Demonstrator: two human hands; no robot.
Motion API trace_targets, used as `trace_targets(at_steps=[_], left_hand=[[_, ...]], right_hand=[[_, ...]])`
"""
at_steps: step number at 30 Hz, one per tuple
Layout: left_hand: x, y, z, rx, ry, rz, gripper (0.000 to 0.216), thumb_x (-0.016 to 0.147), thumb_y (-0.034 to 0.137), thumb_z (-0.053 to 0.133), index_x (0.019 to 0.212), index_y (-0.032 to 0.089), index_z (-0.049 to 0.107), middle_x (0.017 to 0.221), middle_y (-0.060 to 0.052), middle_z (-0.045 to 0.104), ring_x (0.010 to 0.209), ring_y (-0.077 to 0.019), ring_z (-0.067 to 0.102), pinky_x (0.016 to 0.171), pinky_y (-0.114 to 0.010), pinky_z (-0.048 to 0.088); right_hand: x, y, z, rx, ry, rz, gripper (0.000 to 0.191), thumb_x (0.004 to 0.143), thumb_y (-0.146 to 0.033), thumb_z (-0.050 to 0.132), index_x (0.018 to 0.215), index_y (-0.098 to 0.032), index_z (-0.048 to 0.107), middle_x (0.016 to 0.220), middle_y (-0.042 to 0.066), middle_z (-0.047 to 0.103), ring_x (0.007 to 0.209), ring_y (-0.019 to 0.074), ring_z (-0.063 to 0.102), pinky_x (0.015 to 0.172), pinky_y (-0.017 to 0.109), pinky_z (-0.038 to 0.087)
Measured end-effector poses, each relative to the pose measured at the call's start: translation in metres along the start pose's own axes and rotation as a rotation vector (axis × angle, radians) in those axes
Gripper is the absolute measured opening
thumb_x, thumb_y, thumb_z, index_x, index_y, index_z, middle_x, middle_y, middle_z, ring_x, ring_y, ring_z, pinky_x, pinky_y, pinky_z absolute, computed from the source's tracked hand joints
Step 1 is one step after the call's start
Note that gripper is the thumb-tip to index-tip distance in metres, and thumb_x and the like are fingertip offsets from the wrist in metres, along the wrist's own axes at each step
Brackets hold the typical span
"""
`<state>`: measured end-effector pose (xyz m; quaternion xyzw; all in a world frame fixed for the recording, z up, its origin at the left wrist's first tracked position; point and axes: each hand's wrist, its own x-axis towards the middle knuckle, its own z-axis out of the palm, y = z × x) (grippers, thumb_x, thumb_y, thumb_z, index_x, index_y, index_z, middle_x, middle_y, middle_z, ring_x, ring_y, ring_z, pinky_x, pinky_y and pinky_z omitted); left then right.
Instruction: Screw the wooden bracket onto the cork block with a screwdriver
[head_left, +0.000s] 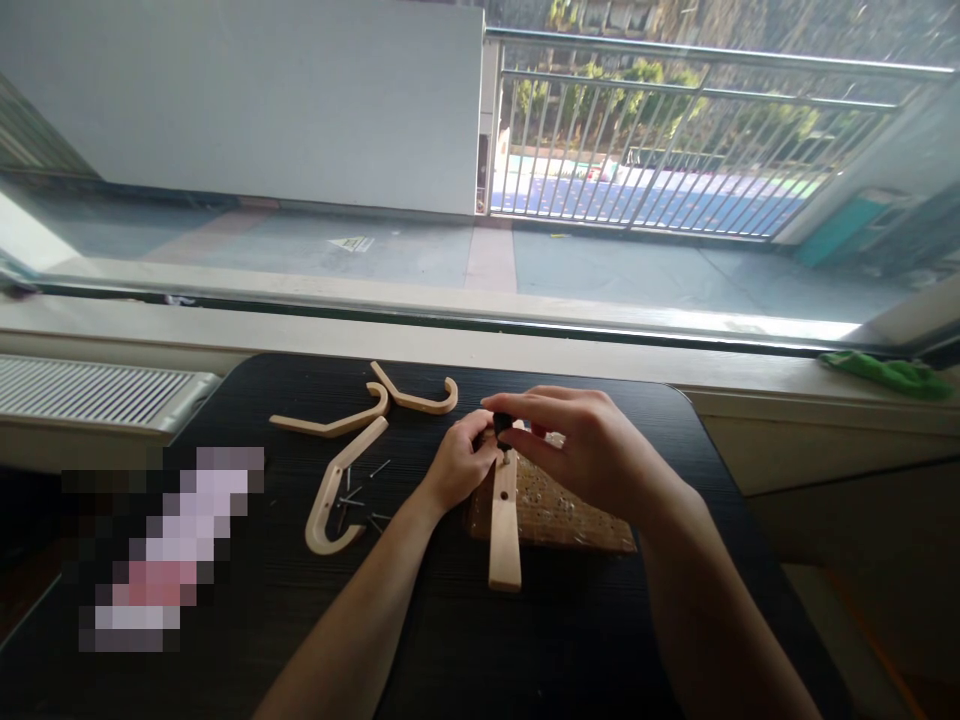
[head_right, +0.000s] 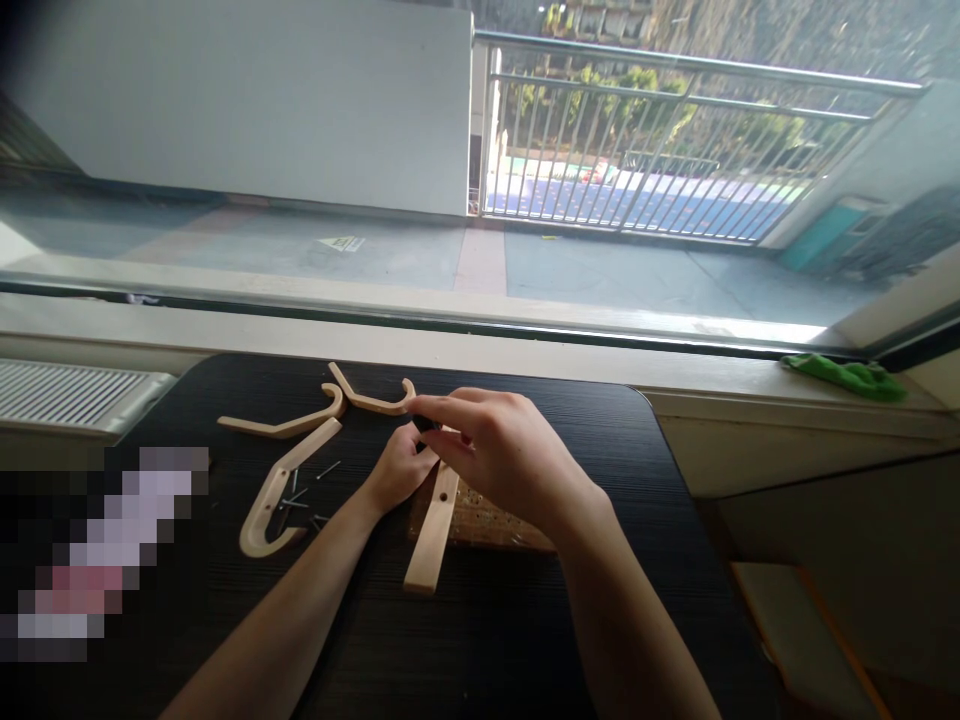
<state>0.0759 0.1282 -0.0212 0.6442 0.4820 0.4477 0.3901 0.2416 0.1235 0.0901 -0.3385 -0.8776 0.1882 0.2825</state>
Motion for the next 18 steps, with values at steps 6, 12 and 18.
trace_targets(at_steps=[6,12,18], left_hand=[[0.0001,0.0006,-0.0007,-0.038,-0.012,-0.005,0.021,0.08,0.016,0.054,0.095,0.015,0.069,0.094,-0.007,0.072,0.09,-0.0206,0.064,0.082,-0.03,0.051],[0.0002,0.0011,-0.0007,-0.058,-0.016,-0.004,0.019,0.08,0.016,0.055,0.093,0.014,0.069,0.093,-0.007,0.072,0.087,-0.0195,0.065,0.082,-0.029,0.051],[0.0009,0.0016,-0.0006,-0.035,-0.003,-0.007,0.021,0.079,0.015,0.054,0.092,0.014,0.07,0.088,-0.005,0.072,0.081,-0.0179,0.062,0.076,-0.028,0.05]], right_hand=[[0.0011,0.0033,0.0031,-0.063,0.057,-0.002,0.019,0.09,-0.021,0.064,0.108,-0.02,0.066,0.088,0.002,0.07,0.068,0.0117,0.062,0.064,0.024,0.045],[0.001,0.0042,0.0051,-0.108,0.063,0.042,0.018,0.087,-0.023,0.067,0.103,-0.016,0.061,0.078,0.001,0.067,0.062,0.0116,0.058,0.059,0.024,0.041],[0.0043,0.0014,0.0091,-0.125,0.0,0.051,0.028,0.094,-0.023,0.057,0.121,-0.019,0.06,0.094,0.005,0.067,0.067,0.013,0.058,0.063,0.026,0.043]])
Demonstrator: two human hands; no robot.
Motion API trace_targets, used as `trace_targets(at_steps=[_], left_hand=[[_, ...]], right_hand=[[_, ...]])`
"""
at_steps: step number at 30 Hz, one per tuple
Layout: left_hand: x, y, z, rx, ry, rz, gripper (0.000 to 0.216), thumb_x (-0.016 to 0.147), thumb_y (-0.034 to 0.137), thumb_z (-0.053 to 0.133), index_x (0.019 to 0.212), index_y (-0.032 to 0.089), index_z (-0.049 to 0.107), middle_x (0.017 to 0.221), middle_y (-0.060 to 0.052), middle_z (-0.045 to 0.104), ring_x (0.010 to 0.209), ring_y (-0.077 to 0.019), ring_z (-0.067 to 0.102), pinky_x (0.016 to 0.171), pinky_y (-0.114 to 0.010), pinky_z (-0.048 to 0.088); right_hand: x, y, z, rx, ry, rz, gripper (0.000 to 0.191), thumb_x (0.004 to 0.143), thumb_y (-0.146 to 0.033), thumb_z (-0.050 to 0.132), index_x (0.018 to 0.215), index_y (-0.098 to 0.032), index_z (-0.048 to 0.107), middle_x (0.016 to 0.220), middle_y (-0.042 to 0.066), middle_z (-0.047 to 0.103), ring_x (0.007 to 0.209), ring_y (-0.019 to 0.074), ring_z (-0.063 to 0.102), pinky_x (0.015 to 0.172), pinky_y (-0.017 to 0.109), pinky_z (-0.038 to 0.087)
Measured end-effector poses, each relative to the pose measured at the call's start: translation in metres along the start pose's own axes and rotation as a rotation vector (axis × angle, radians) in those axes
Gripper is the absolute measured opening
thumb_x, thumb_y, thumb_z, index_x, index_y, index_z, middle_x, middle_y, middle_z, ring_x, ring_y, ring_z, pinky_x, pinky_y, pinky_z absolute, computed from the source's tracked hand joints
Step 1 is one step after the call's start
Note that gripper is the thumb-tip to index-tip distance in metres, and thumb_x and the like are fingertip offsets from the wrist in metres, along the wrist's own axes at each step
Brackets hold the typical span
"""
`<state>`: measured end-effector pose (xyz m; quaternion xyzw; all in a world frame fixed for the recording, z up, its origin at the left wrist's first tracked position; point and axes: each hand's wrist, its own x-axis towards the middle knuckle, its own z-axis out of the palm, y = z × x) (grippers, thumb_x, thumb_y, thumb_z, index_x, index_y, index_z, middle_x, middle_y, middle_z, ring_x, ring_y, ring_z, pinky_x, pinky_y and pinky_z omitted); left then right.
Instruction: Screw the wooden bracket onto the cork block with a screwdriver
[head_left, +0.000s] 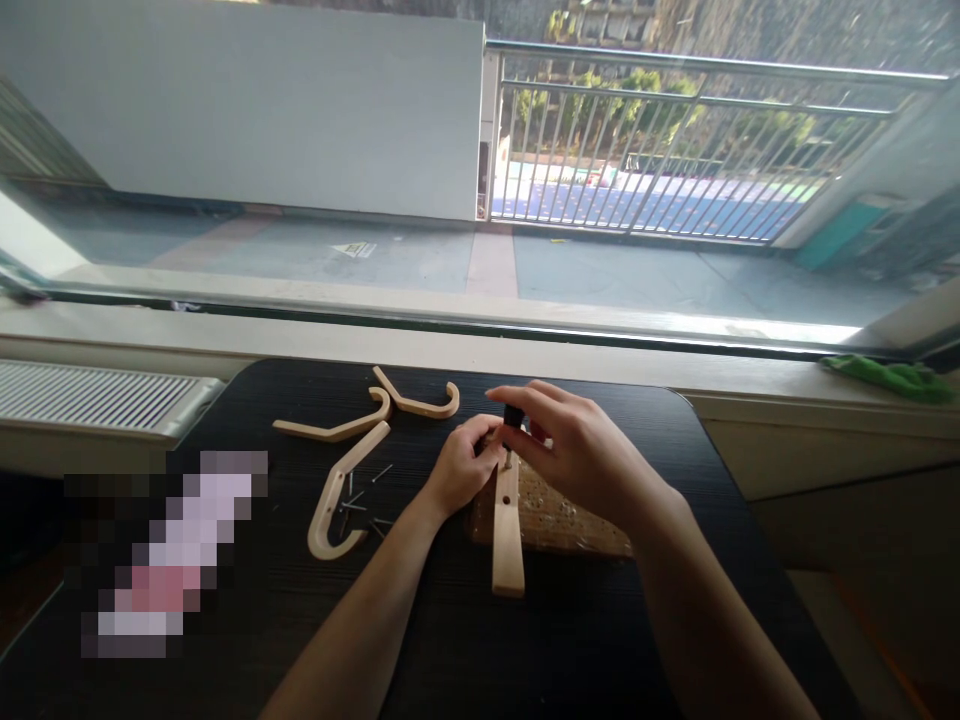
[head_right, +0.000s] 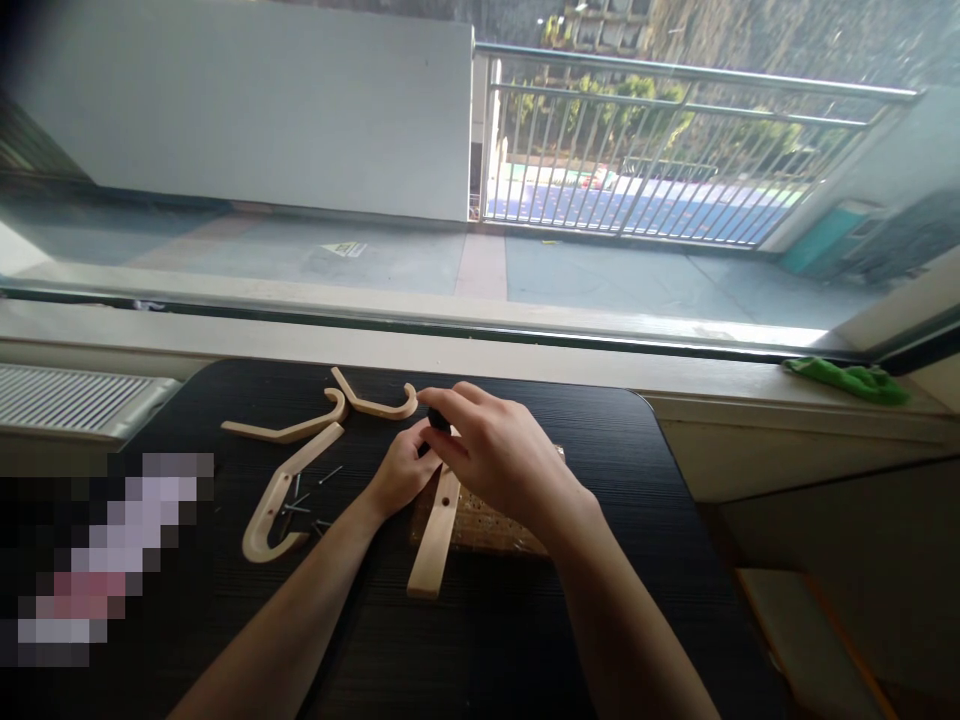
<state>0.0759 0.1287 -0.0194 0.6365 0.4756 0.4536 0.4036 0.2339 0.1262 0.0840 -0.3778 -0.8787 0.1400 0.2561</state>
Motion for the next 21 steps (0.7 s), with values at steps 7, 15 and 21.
trace_targets(at_steps=[7,15,21], left_hand=[[-0.0001,-0.0021,0.0004,0.013,-0.003,0.026,0.016,0.077,0.012,0.053,0.083,0.015,0.068,0.087,-0.004,0.071,0.083,-0.0189,0.062,0.076,-0.028,0.051],[0.0005,0.0009,0.0015,0.038,-0.002,0.055,0.019,0.083,0.013,0.05,0.087,0.015,0.069,0.089,-0.005,0.071,0.082,-0.0185,0.063,0.077,-0.027,0.051],[0.0003,0.0005,0.0004,0.017,-0.013,0.046,0.017,0.083,0.015,0.052,0.09,0.015,0.068,0.093,-0.006,0.071,0.088,-0.0188,0.064,0.081,-0.027,0.05]], right_hand=[[0.0016,-0.003,0.0042,0.059,-0.038,-0.007,0.025,0.091,-0.017,0.058,0.116,-0.019,0.061,0.097,0.005,0.068,0.072,0.0133,0.06,0.066,0.025,0.045],[0.0065,-0.0032,0.0079,-0.031,0.063,0.004,0.023,0.09,-0.014,0.06,0.112,-0.011,0.062,0.088,0.008,0.072,0.069,0.016,0.061,0.065,0.028,0.045],[0.008,0.0036,0.0093,-0.03,0.079,0.089,0.025,0.087,-0.013,0.063,0.113,-0.013,0.063,0.088,0.008,0.072,0.071,0.0164,0.062,0.066,0.027,0.045]])
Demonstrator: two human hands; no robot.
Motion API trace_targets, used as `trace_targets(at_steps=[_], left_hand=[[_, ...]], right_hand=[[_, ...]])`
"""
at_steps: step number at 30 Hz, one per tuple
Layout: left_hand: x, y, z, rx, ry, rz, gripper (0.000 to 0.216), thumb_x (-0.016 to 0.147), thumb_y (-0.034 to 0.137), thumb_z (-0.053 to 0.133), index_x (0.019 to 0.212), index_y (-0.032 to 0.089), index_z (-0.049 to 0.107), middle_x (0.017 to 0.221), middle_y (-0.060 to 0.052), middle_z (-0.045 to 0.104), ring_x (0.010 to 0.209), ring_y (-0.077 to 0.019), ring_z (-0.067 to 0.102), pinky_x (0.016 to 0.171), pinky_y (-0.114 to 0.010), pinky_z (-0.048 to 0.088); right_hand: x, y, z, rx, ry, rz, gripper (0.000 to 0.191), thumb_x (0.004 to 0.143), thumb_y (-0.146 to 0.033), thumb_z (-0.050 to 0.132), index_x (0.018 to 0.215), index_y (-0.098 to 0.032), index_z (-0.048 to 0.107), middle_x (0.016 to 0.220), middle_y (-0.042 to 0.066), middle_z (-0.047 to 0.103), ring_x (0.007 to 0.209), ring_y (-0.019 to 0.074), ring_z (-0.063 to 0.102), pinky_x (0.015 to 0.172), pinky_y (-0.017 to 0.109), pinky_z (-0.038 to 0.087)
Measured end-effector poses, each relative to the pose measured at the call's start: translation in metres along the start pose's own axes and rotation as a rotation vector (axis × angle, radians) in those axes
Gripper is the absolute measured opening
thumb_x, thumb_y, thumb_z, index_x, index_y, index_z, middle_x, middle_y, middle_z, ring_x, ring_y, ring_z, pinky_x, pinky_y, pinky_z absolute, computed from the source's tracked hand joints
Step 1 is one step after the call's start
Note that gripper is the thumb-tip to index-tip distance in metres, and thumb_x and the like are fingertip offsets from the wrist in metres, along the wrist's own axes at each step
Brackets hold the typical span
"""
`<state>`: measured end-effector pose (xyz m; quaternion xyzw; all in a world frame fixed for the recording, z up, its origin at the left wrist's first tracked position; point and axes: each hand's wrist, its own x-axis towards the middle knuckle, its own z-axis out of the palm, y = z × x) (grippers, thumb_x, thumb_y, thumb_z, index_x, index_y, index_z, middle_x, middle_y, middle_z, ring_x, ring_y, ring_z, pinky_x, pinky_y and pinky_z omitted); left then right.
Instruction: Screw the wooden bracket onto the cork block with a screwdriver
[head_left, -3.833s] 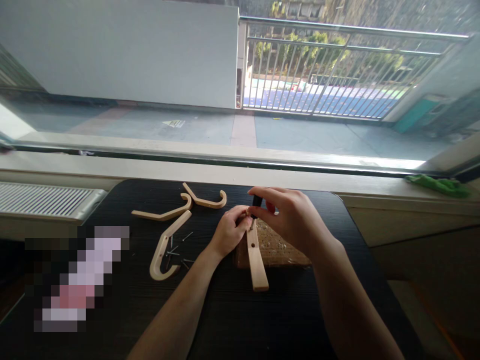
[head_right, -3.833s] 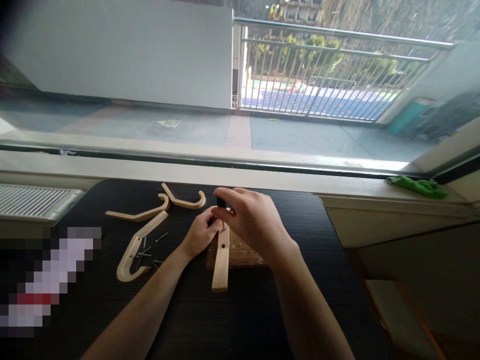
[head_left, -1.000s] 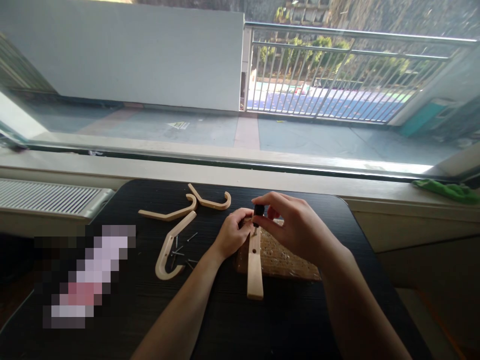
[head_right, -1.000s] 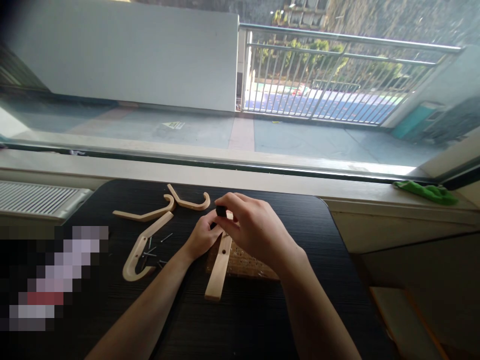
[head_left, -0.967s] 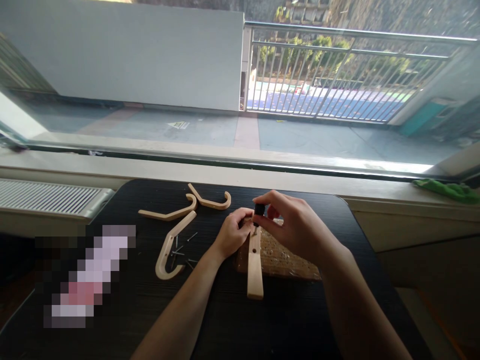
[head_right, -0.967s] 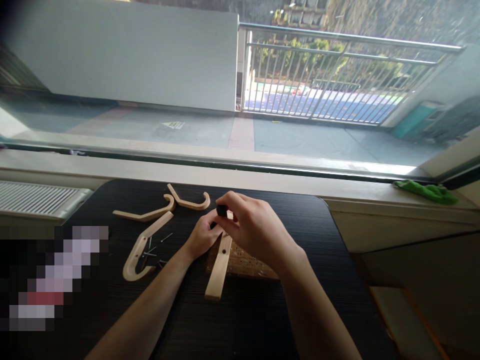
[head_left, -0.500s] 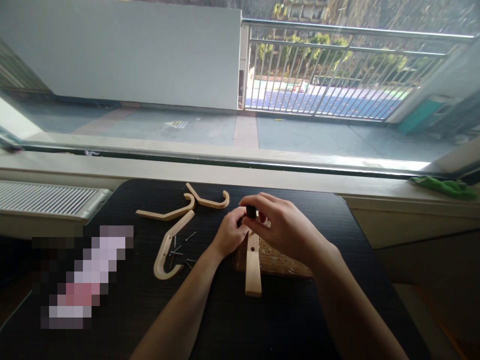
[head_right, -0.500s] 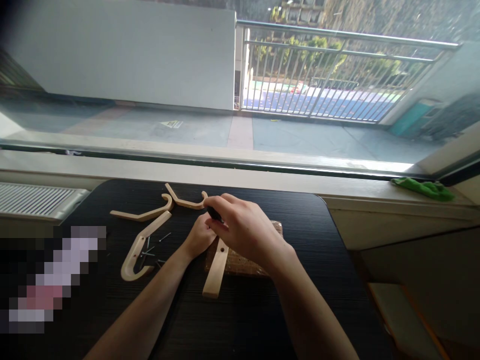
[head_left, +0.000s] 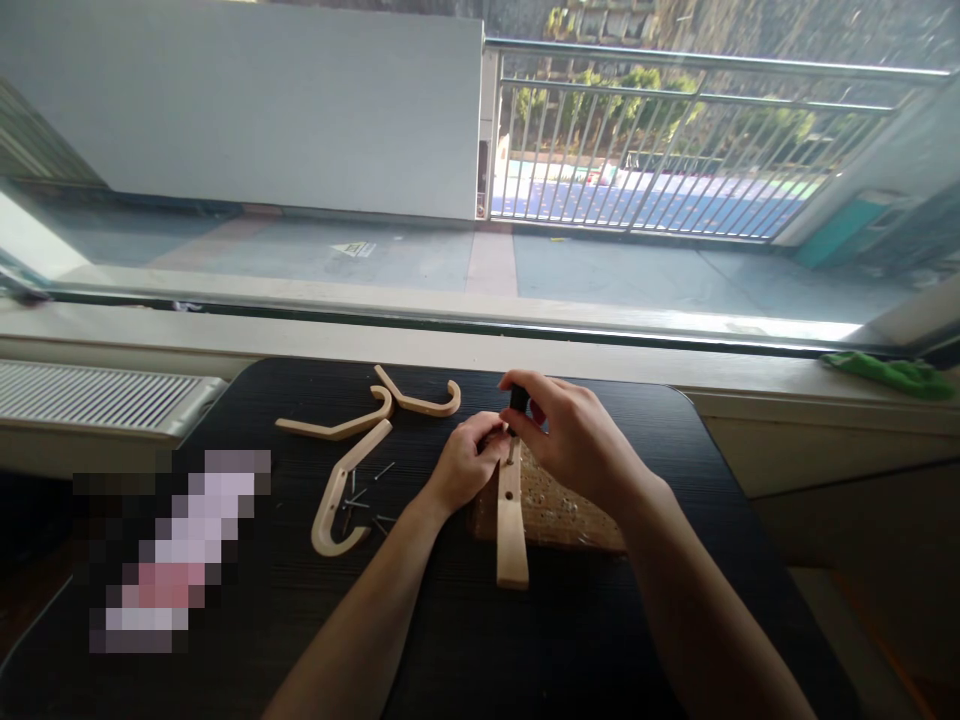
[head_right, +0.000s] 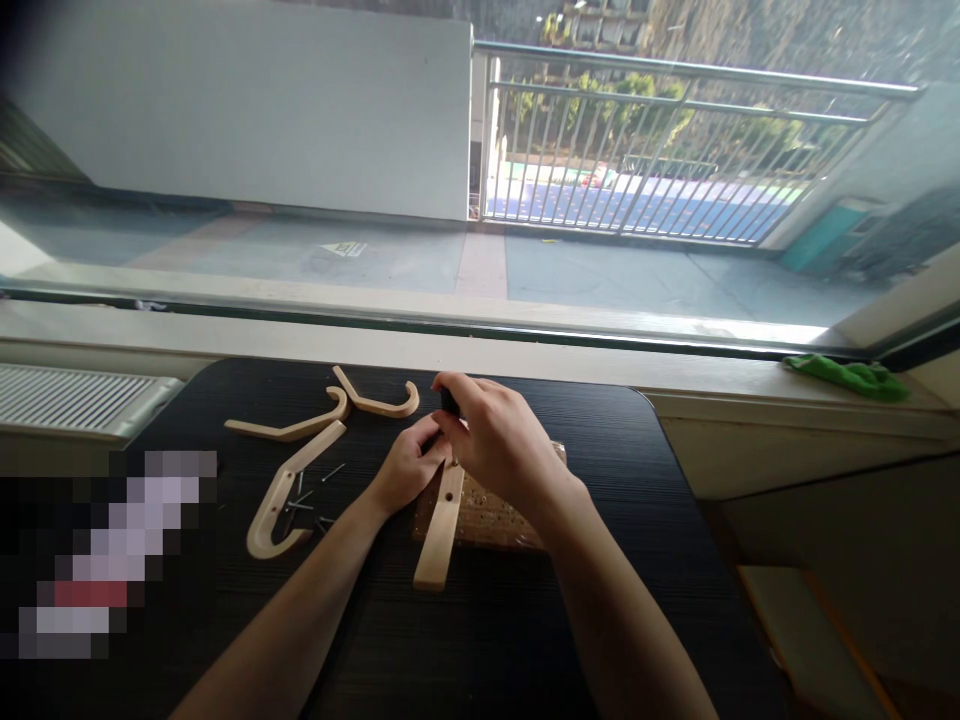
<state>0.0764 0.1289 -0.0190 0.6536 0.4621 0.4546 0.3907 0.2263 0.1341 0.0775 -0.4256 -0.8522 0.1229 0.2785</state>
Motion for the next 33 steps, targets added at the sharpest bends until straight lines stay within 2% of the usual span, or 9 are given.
trace_targets(at_steps=[4,9,15,22,24,27,30,33], left_hand=[[0.0,-0.003,0.001,0.008,-0.012,0.002,0.015,0.085,0.02,0.052,0.087,0.016,0.066,0.089,-0.005,0.069,0.086,-0.018,0.063,0.079,-0.027,0.049],[0.0,-0.003,0.002,0.0,0.001,0.021,0.015,0.084,0.021,0.052,0.088,0.016,0.066,0.086,-0.005,0.068,0.083,-0.0183,0.062,0.078,-0.028,0.049],[-0.001,-0.001,0.001,-0.015,-0.001,0.007,0.014,0.082,0.018,0.051,0.084,0.015,0.065,0.08,-0.003,0.066,0.076,-0.0163,0.06,0.07,-0.026,0.047],[-0.001,-0.001,0.002,-0.029,0.01,0.003,0.016,0.08,0.018,0.053,0.087,0.014,0.067,0.086,-0.005,0.069,0.082,-0.018,0.062,0.075,-0.027,0.049],[-0.001,-0.001,0.001,-0.031,0.013,0.006,0.017,0.079,0.016,0.053,0.088,0.014,0.067,0.089,-0.005,0.07,0.084,-0.0184,0.063,0.076,-0.027,0.05],[-0.001,0.0,0.001,-0.033,0.022,0.024,0.017,0.077,0.012,0.053,0.085,0.014,0.067,0.088,-0.005,0.071,0.083,-0.0183,0.063,0.076,-0.027,0.05],[-0.001,0.0,0.001,-0.036,0.026,0.03,0.013,0.076,0.011,0.053,0.078,0.015,0.065,0.079,-0.003,0.068,0.08,-0.0176,0.062,0.073,-0.026,0.05],[-0.001,0.001,0.001,-0.018,0.033,0.009,0.01,0.076,0.013,0.053,0.068,0.017,0.059,0.069,-0.001,0.063,0.071,-0.016,0.058,0.067,-0.025,0.048]], right_hand=[[-0.001,0.009,-0.004,-0.013,0.012,0.051,0.027,0.086,-0.019,0.067,0.113,-0.014,0.065,0.08,0.004,0.07,0.063,0.0143,0.058,0.062,0.026,0.043],[-0.002,0.007,-0.006,-0.044,0.008,-0.017,0.03,0.086,-0.02,0.067,0.116,-0.017,0.066,0.081,0.003,0.071,0.065,0.0146,0.059,0.065,0.027,0.044],[0.0,0.003,-0.005,-0.057,-0.004,-0.082,0.018,0.088,-0.024,0.067,0.104,-0.017,0.066,0.086,0.005,0.071,0.076,0.0175,0.062,0.072,0.029,0.045],[-0.002,0.003,-0.002,-0.053,0.032,-0.123,0.01,0.088,-0.024,0.067,0.093,-0.015,0.065,0.082,0.003,0.066,0.067,0.0135,0.056,0.064,0.025,0.041],[-0.002,0.0,0.001,-0.025,0.028,-0.134,0.009,0.09,-0.022,0.065,0.095,-0.015,0.066,0.08,0.003,0.066,0.063,0.0118,0.054,0.061,0.024,0.039],[-0.003,-0.003,0.003,-0.012,0.019,-0.155,0.017,0.092,-0.023,0.062,0.107,-0.017,0.068,0.079,0.002,0.068,0.06,0.0115,0.055,0.06,0.024,0.039],[-0.004,-0.004,0.002,-0.002,0.002,-0.184,0.028,0.093,-0.025,0.061,0.119,-0.018,0.067,0.082,0.003,0.069,0.061,0.0127,0.057,0.061,0.026,0.04],[-0.007,-0.006,-0.003,0.036,-0.034,-0.207,0.036,0.092,-0.018,0.056,0.127,-0.017,0.063,0.089,0.005,0.071,0.068,0.0152,0.062,0.064,0.027,0.044]])
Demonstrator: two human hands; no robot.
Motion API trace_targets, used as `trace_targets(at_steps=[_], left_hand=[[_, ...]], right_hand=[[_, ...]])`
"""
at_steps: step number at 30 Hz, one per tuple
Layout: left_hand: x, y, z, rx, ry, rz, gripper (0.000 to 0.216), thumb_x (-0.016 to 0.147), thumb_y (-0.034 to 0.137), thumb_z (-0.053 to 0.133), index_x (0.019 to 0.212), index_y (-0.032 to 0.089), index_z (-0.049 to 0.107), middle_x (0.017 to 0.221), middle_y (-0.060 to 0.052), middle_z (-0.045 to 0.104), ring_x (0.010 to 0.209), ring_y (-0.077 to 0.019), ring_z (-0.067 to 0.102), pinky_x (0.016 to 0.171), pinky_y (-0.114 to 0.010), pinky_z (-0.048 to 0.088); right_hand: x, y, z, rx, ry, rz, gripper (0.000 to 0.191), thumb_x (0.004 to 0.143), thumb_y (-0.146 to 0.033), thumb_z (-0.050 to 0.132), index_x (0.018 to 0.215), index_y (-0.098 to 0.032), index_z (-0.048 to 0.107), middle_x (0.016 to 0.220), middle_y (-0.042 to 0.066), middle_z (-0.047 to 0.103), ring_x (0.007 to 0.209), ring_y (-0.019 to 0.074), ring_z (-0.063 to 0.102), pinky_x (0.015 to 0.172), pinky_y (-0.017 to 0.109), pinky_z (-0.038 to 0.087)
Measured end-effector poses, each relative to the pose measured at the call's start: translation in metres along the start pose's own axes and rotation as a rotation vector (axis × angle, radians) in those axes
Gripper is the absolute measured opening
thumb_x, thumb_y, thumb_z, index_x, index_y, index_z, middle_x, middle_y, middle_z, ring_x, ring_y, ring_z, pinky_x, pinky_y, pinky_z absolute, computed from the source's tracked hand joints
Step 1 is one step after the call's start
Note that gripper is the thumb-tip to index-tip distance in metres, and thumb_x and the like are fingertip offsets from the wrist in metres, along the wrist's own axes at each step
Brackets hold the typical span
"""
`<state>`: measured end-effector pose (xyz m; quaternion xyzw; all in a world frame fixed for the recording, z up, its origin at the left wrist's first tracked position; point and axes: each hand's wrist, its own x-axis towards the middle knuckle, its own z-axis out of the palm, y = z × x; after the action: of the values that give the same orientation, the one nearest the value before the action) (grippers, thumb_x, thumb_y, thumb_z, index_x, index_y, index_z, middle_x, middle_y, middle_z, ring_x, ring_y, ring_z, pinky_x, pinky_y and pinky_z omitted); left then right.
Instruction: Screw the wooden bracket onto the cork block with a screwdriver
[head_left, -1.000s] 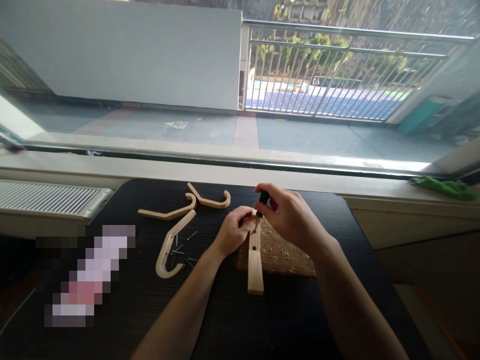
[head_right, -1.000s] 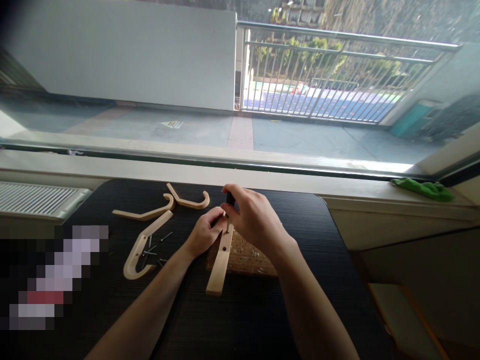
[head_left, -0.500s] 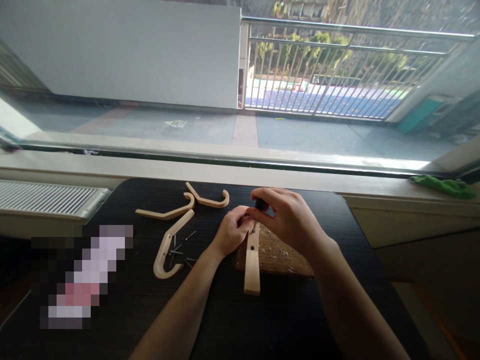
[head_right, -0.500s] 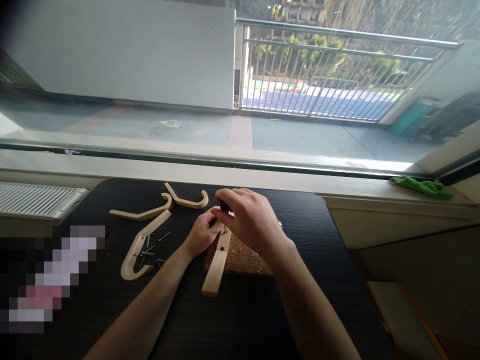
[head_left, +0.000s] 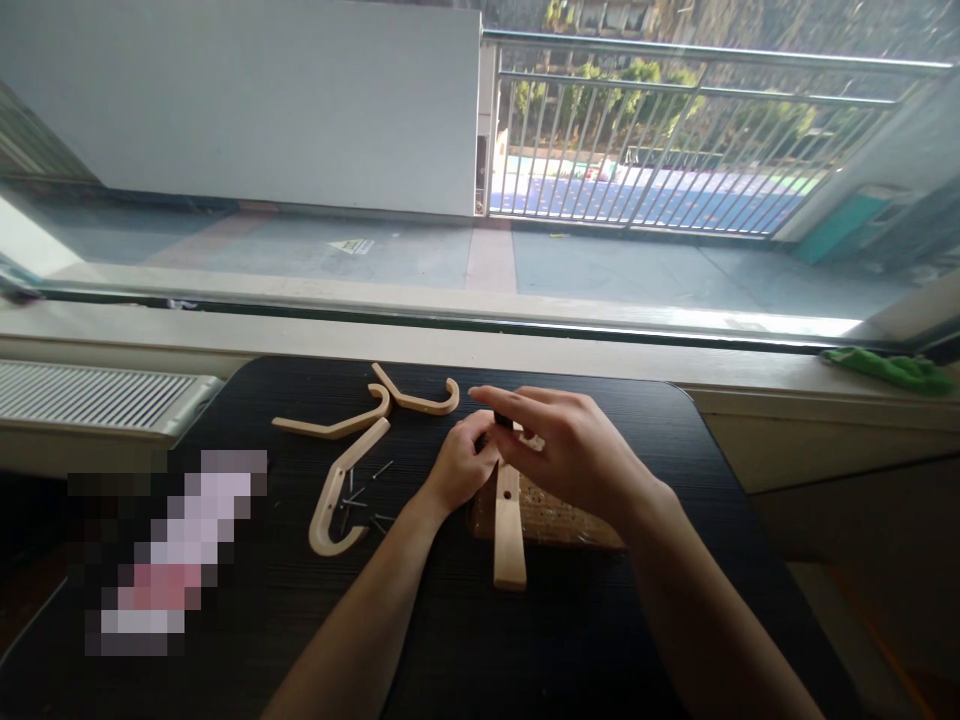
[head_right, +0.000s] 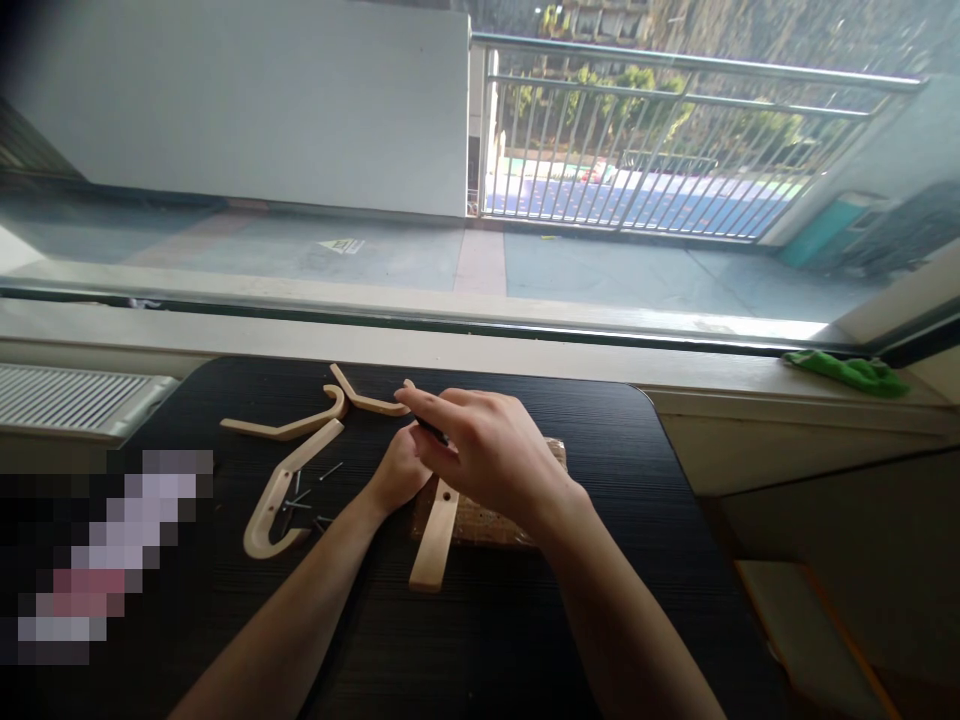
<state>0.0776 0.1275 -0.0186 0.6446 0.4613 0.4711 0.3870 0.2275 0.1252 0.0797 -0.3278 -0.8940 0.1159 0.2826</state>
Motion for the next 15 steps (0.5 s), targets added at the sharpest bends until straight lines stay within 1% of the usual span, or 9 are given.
trace_targets(at_steps=[2,4,9,12,15], left_hand=[[0.0,0.0009,-0.0002,0.007,0.003,-0.004,0.012,0.076,0.015,0.053,0.065,0.017,0.056,0.068,-0.001,0.062,0.069,-0.0155,0.056,0.065,-0.025,0.046],[0.0,0.001,-0.0004,0.001,0.004,-0.003,0.01,0.075,0.015,0.053,0.066,0.017,0.057,0.072,-0.002,0.064,0.071,-0.0157,0.057,0.065,-0.025,0.046],[-0.0008,-0.0041,-0.0006,0.009,-0.005,-0.039,0.008,0.075,0.013,0.053,0.07,0.017,0.058,0.069,-0.001,0.061,0.071,-0.0163,0.057,0.065,-0.025,0.046],[-0.0009,-0.0059,-0.0009,0.017,-0.01,-0.039,0.009,0.078,0.015,0.053,0.072,0.016,0.06,0.072,-0.002,0.062,0.074,-0.0176,0.059,0.069,-0.027,0.048],[-0.0004,-0.0048,-0.0013,0.012,-0.017,-0.027,0.011,0.081,0.018,0.052,0.078,0.016,0.063,0.08,-0.004,0.066,0.078,-0.0187,0.061,0.074,-0.029,0.049]], right_hand=[[-0.0012,-0.0011,-0.0025,0.034,-0.009,-0.012,0.042,0.091,-0.013,0.052,0.132,-0.015,0.06,0.098,0.008,0.072,0.08,0.0176,0.064,0.07,0.029,0.047],[-0.002,-0.0015,-0.004,0.063,-0.007,-0.028,0.044,0.091,-0.011,0.049,0.134,-0.013,0.058,0.102,0.009,0.072,0.087,0.0188,0.065,0.075,0.03,0.048],[-0.0023,0.0015,-0.0053,0.081,-0.003,-0.082,0.038,0.095,-0.014,0.052,0.131,-0.014,0.062,0.091,0.007,0.073,0.083,0.018,0.065,0.077,0.032,0.048],[-0.0023,0.004,-0.0062,0.075,-0.009,-0.084,0.037,0.096,-0.014,0.052,0.131,-0.015,0.062,0.091,0.008,0.073,0.08,0.0179,0.065,0.074,0.032,0.049],[-0.0023,0.0053,-0.0073,0.067,-0.019,-0.055,0.034,0.096,-0.016,0.053,0.128,-0.016,0.065,0.096,0.009,0.074,0.083,0.0191,0.066,0.073,0.031,0.049]])
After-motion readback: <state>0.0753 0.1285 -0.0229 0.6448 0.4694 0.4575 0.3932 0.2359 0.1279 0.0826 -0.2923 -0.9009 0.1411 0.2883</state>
